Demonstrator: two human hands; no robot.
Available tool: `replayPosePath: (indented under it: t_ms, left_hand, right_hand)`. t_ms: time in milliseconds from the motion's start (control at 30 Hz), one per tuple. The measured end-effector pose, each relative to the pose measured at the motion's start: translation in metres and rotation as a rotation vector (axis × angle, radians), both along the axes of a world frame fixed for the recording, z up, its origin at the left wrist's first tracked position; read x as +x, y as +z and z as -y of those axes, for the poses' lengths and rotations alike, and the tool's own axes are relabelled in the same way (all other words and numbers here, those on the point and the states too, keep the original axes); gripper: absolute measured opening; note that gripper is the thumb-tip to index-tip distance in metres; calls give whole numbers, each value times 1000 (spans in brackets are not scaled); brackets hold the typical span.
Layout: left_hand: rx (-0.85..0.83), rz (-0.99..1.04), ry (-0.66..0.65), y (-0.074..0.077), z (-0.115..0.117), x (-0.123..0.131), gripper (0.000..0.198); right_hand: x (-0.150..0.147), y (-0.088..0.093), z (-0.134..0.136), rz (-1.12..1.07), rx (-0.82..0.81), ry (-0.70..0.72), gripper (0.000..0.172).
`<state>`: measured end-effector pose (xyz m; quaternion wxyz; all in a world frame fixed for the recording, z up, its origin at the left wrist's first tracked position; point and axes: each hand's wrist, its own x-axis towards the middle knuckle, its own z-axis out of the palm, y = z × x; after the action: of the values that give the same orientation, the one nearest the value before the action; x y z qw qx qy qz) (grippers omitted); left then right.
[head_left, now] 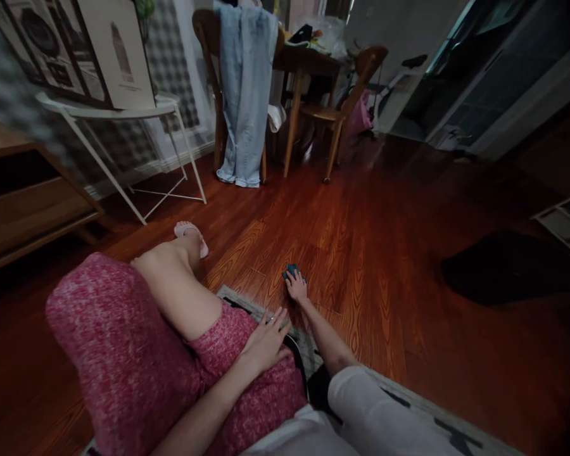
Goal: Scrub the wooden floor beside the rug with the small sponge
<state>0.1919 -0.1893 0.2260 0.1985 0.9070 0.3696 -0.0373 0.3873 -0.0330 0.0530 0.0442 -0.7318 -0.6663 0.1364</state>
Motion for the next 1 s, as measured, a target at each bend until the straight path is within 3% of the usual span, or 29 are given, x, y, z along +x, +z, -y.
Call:
replayPosePath:
  t_ms: [67, 233, 300, 400, 567, 633, 700, 800, 900, 1000]
  left_hand:
    - [-9, 8, 9, 1, 0, 0, 70]
    - [-20, 71, 18, -3, 4, -1, 68]
    - [-20, 88, 18, -4, 5, -1, 67]
    - [-28, 74, 8, -2, 5, -1, 67]
    - [-35, 47, 3, 3, 1, 0, 68]
    - [-32, 43, 8, 3, -1, 1, 68]
    - [-37, 28, 16, 2, -2, 2, 68]
    - [-40, 17, 24, 0, -4, 3, 69]
    - [-35, 16, 7, -2, -4, 4, 69]
    - [-34, 11, -3, -2, -3, 3, 71]
  right_hand:
    - [-2, -9, 21, 0, 7, 50, 51]
    - [4, -38, 117, -38, 118, 261, 51]
    - [12, -43, 140, -34, 121, 283, 51]
    - [34, -41, 133, -13, 114, 198, 51]
    - [71, -24, 48, 51, 58, -195, 54]
    - [74, -16, 21, 51, 54, -256, 56]
    - [68, -11, 11, 44, 65, -260, 56]
    - [49, -16, 31, 31, 95, -182, 53]
    - [30, -35, 79, 24, 199, 24, 51]
    - [32, -53, 131, 8, 266, 181, 50]
